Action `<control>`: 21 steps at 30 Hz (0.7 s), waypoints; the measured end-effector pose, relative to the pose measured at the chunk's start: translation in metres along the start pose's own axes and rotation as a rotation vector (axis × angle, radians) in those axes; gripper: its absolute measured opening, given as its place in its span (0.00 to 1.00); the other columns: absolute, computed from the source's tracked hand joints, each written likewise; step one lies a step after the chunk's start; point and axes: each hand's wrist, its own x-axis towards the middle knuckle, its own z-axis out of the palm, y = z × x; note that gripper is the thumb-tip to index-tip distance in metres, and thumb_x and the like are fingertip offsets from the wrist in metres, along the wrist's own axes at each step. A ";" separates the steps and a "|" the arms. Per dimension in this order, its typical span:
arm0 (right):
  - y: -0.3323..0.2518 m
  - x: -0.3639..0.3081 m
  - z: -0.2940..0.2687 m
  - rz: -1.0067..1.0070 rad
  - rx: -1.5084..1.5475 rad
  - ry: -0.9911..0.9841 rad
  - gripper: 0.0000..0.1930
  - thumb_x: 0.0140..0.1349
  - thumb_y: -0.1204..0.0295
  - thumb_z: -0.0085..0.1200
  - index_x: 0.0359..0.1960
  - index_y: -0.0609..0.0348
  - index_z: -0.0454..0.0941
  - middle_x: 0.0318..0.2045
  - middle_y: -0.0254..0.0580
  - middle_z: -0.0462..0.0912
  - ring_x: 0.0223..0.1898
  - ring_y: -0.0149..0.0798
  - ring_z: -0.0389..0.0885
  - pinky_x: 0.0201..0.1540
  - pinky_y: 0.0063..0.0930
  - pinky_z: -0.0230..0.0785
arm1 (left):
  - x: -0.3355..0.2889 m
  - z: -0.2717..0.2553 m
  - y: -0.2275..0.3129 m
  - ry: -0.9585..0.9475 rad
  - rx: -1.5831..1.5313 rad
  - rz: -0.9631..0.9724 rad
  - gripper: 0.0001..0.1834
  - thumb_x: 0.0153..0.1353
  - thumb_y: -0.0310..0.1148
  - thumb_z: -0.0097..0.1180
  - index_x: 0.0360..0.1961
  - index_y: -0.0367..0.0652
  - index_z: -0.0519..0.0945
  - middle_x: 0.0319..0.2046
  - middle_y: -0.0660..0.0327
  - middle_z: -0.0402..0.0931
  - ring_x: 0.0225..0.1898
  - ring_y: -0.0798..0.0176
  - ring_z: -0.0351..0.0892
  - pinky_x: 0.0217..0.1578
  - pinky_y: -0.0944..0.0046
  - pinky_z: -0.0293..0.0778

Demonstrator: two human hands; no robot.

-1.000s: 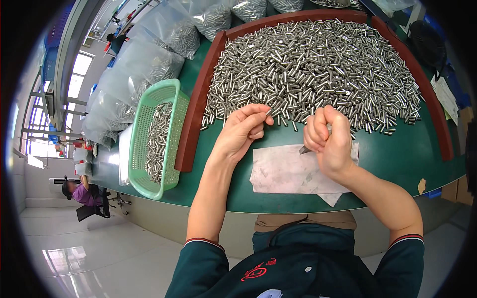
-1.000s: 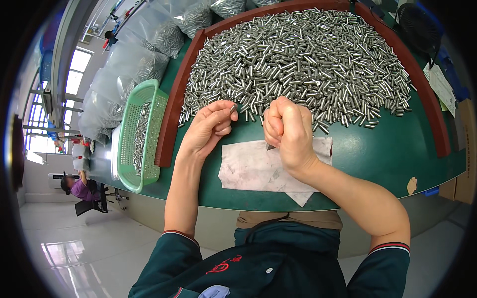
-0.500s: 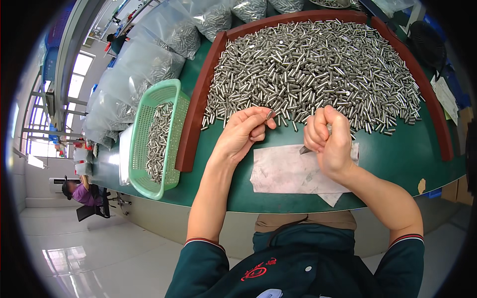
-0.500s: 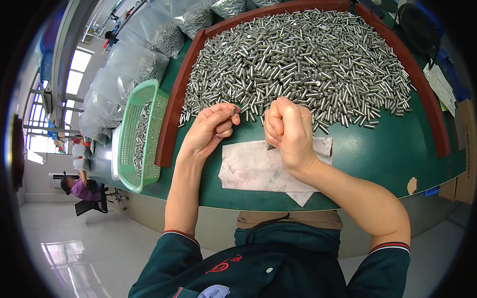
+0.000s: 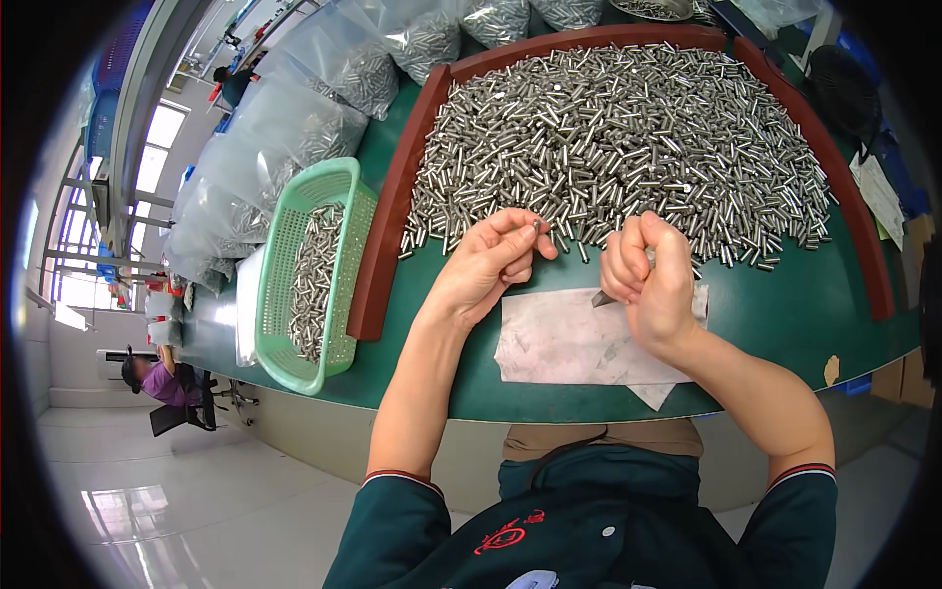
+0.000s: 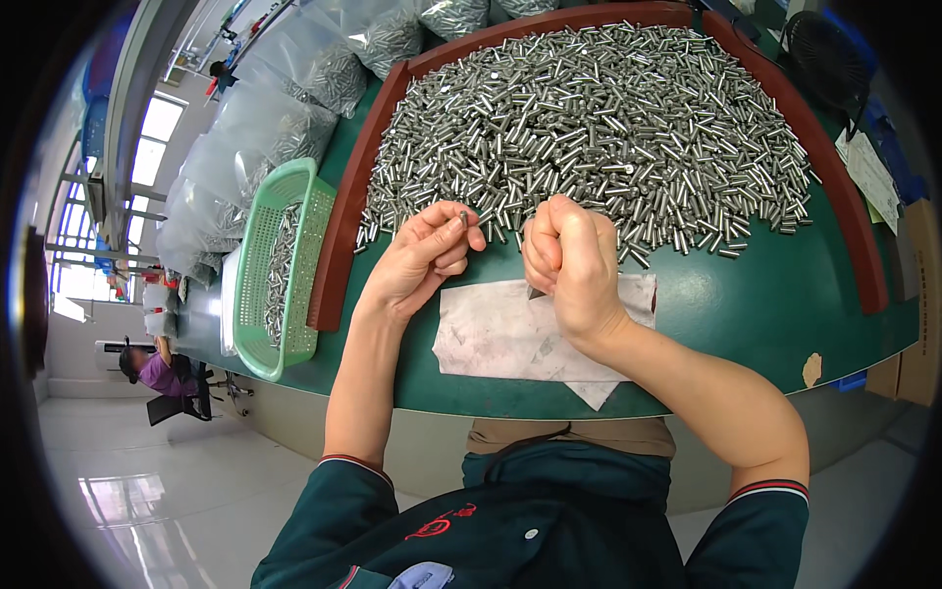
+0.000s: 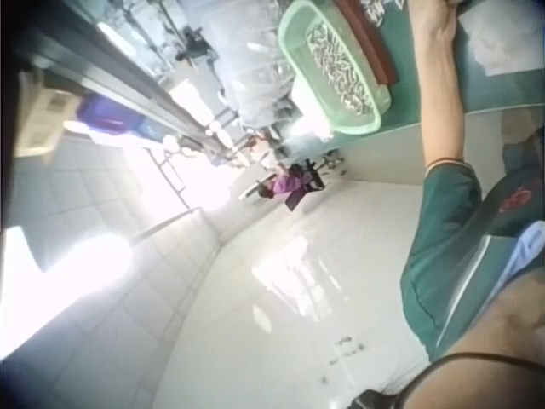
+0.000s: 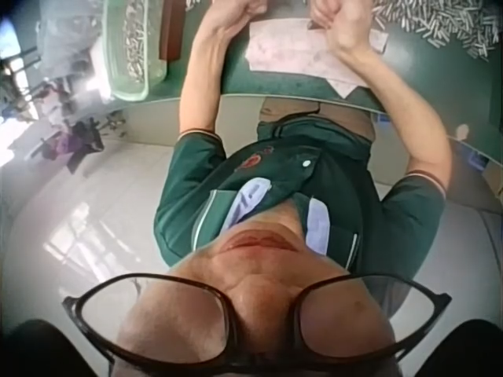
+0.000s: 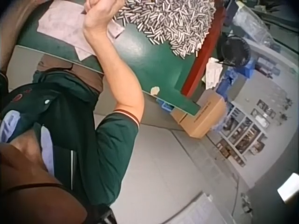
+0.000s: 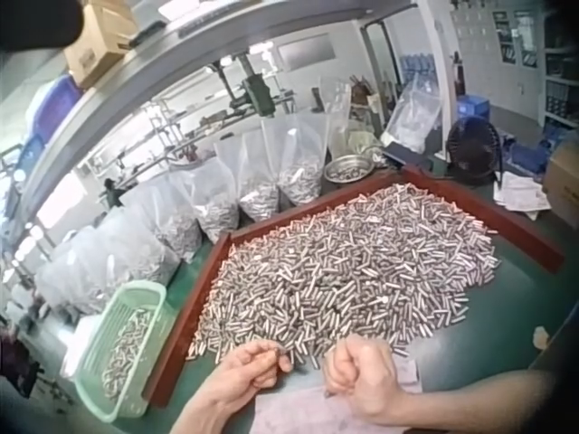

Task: The recorder is assembling small cylindrical metal components at a workbench, using a small tool to manipulate one end of each piece.

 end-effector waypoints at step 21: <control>-0.001 0.000 0.000 0.025 0.003 0.011 0.19 0.59 0.65 0.31 0.09 0.54 0.52 0.07 0.29 0.53 0.10 0.23 0.46 0.13 0.19 0.41 | -0.005 0.008 0.005 -0.030 -0.078 -0.080 0.09 0.60 0.28 0.44 0.43 0.43 0.67 0.22 0.59 0.69 0.13 0.80 0.48 0.15 0.80 0.48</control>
